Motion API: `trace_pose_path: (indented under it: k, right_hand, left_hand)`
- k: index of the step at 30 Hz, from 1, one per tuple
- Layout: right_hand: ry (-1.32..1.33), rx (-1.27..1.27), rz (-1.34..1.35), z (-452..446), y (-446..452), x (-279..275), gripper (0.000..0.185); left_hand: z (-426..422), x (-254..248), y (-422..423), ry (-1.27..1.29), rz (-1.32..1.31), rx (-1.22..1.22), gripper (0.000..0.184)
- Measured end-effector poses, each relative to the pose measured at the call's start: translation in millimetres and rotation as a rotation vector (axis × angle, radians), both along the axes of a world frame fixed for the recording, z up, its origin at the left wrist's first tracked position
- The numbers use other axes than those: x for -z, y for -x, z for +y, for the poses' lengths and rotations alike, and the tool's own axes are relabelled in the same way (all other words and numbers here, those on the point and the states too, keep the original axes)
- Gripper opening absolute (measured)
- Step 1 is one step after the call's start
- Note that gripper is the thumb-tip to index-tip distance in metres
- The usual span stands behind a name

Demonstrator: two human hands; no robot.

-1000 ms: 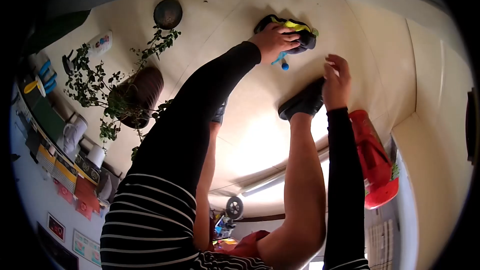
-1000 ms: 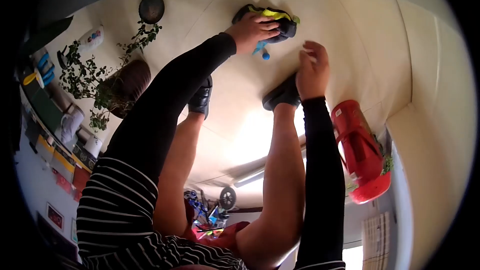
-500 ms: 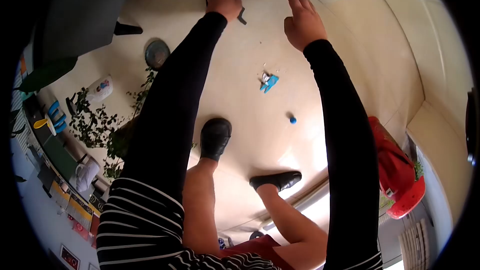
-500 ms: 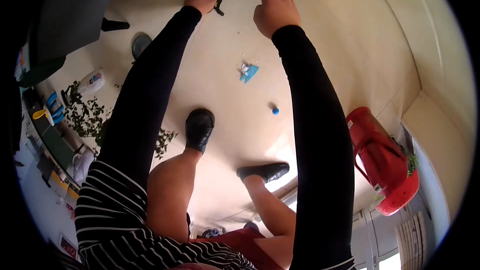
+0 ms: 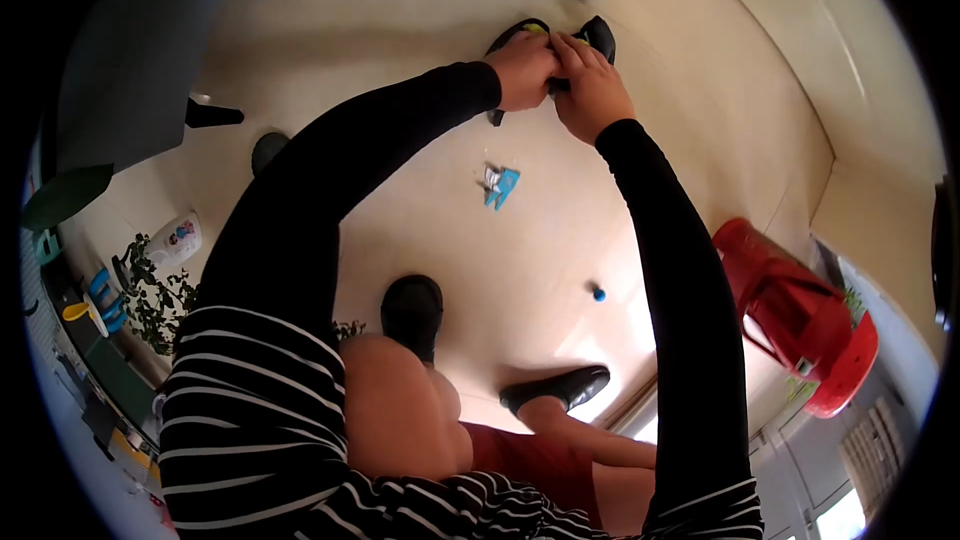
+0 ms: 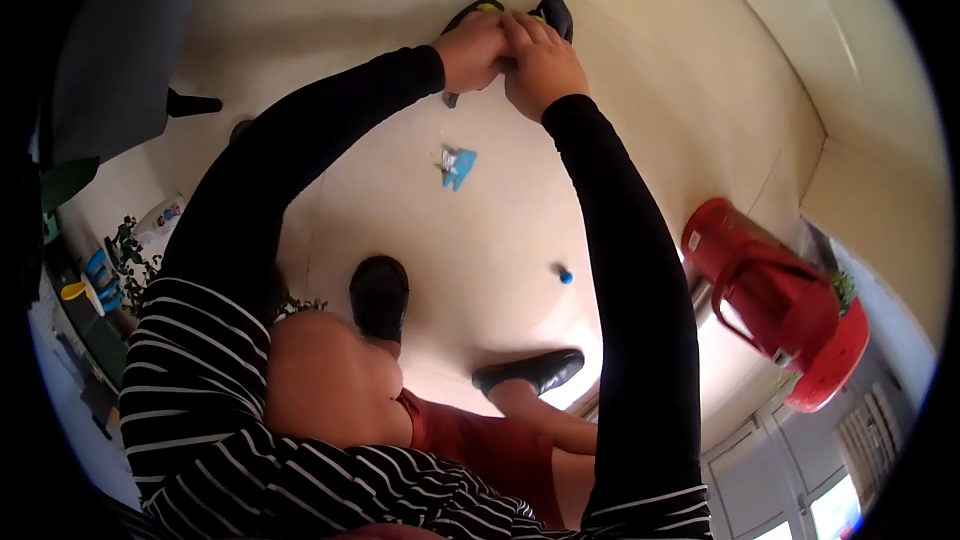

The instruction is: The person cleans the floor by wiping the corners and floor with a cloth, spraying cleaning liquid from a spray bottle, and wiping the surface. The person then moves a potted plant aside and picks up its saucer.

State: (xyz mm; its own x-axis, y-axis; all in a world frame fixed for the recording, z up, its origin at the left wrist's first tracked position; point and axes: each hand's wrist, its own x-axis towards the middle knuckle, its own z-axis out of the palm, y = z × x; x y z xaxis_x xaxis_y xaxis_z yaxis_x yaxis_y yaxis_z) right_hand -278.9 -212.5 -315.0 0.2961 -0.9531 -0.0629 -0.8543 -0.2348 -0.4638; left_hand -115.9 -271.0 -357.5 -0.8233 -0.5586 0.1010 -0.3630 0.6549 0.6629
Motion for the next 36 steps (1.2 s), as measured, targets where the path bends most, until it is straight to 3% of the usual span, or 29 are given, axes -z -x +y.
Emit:
trace_pose_path:
  k: [4,6,12,17,18,19,21,23,27,29,30,32,36]
  right_hand:
    - [0.026,-0.012,-0.036,64.8,4.4,-12.2,0.068]
    - [0.005,0.002,-0.005,101.3,-0.8,-15.6,0.060]
    - [-0.138,0.104,-0.092,202.8,-20.5,-32.5,0.055]
    - [-0.447,0.151,-0.212,265.9,-31.8,-55.2,0.045]
    - [-0.487,0.181,-0.277,265.9,-33.4,-60.3,0.050]
    - [-0.349,0.192,-0.289,257.0,-33.1,-68.4,0.054]
    - [-0.118,0.207,-0.304,224.7,-28.4,-93.2,0.061]
    - [0.065,0.236,-0.315,175.4,-20.1,-119.4,0.063]
    - [0.169,0.238,-0.336,101.2,-11.5,-119.5,0.058]
    - [0.131,0.193,-0.343,72.8,-15.7,-100.3,0.055]
    - [0.166,0.132,-0.303,59.3,-22.3,-82.0,0.053]
    - [0.075,0.064,-0.156,40.2,-41.5,-60.7,0.059]
    - [0.011,-0.015,-0.032,35.9,-80.6,-34.9,0.066]
  left_hand:
    - [62.4,-9.9,-7.8,-0.138,0.052,0.052,0.038]
    - [100.8,-14.8,-16.1,-0.074,0.102,0.046,0.039]
    - [204.8,-19.0,-27.5,-0.181,0.199,0.070,0.029]
    - [255.2,-38.9,-42.1,-0.355,0.167,0.305,0.026]
    - [251.7,-49.7,-43.7,-0.372,0.179,0.323,0.026]
    - [235.7,-61.2,-43.7,-0.328,0.087,0.381,0.027]
    - [193.5,-71.8,-40.0,-0.173,0.339,0.211,0.029]
    - [123.7,-89.2,-46.4,-0.005,0.326,0.117,0.031]
    - [-22.7,-74.7,-100.9,0.258,0.061,-0.129,0.057]
    - [-61.9,-52.2,-135.6,0.164,-0.124,-0.166,0.063]
    - [-65.8,-36.0,-147.7,0.084,-0.218,-0.193,0.065]
    - [-38.8,-9.0,-157.8,0.241,-0.275,-0.123,0.072]
    - [27.6,-0.8,-148.6,0.176,-0.157,-0.066,0.074]
